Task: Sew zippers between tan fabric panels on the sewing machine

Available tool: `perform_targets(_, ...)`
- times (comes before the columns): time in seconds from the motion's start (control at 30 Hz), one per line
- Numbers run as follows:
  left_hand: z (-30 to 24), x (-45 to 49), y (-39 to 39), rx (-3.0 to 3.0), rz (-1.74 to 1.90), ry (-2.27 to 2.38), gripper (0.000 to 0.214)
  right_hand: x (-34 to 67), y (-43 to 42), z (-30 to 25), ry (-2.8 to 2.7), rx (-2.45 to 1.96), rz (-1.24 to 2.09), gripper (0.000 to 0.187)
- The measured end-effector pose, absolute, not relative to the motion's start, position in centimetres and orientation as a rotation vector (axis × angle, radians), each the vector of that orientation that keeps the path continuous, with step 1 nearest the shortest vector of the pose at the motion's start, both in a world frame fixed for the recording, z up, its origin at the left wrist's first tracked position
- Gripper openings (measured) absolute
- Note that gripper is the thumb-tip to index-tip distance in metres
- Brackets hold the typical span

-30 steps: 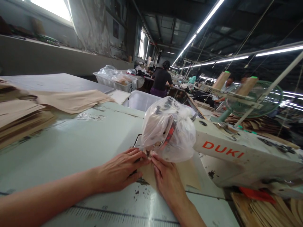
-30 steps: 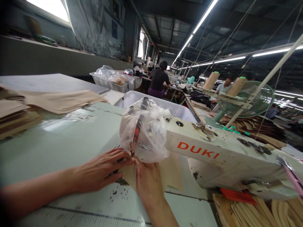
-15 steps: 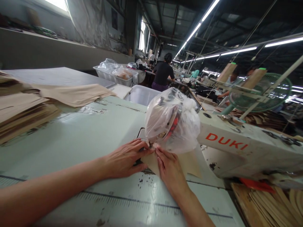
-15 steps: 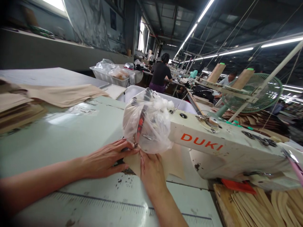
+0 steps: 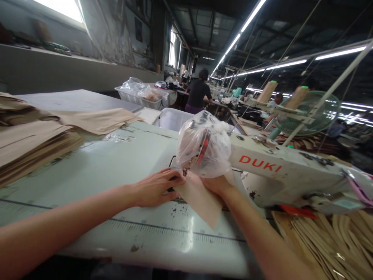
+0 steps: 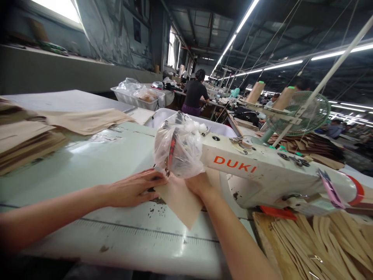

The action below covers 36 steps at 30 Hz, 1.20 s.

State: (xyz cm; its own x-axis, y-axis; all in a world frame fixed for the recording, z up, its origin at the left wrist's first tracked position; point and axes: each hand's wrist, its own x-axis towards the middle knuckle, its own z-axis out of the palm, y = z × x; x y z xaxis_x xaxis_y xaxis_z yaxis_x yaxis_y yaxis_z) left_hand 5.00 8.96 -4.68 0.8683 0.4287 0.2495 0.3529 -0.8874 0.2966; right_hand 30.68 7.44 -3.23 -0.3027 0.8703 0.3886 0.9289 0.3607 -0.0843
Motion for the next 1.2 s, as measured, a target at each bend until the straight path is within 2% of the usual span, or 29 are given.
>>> perform_targets(0.1, -4.1, 4.2, 8.6, 2.775, 0.495, 0.663, 0.037, 29.6, 3.2, -4.0, -2.200, -1.767, -0.294, 0.030)
perform_targets(0.27, -4.4, 4.1, 9.1, 2.779, 0.495, 0.577, 0.044, 27.5, -0.2, -5.6, -2.133, -1.936, -0.307, 0.027)
perform_targets(0.37, -4.7, 4.3, 9.5, 2.791, 0.485, 0.512, 0.054, 26.6, 0.9, -6.6, -2.216, -1.854, -0.215, 0.043)
perform_targets(0.43, -4.7, 4.4, 9.5, 2.786, 0.483, 0.498, 0.057, 26.4, 1.5, -7.4, -2.251, -1.811, -0.138, 0.047)
perform_targets(0.57, -4.4, 4.5, 8.7, 2.780, 0.483, 0.544, 0.061, 26.6, 1.3, -8.1, -2.206, -1.756, 0.059, 0.048)
perform_targets(0.73, -4.7, 4.5, 8.1, 2.812, 0.508, 0.608, 0.055, 26.8, 1.0, -7.9, -2.148, -1.728, 0.183, 0.048)
perform_targets(0.93, -6.5, 3.9, 9.0, 2.873, 0.574, 0.596, 0.066, 26.9, 1.5, -8.1, -2.107, -1.762, 0.198, 0.049)
perform_targets(1.2, -6.2, 4.4, 9.4, 2.895, 0.521, 0.646, 0.064, 26.9, 2.2, -8.3, -2.105, -1.790, 0.193, 0.048)
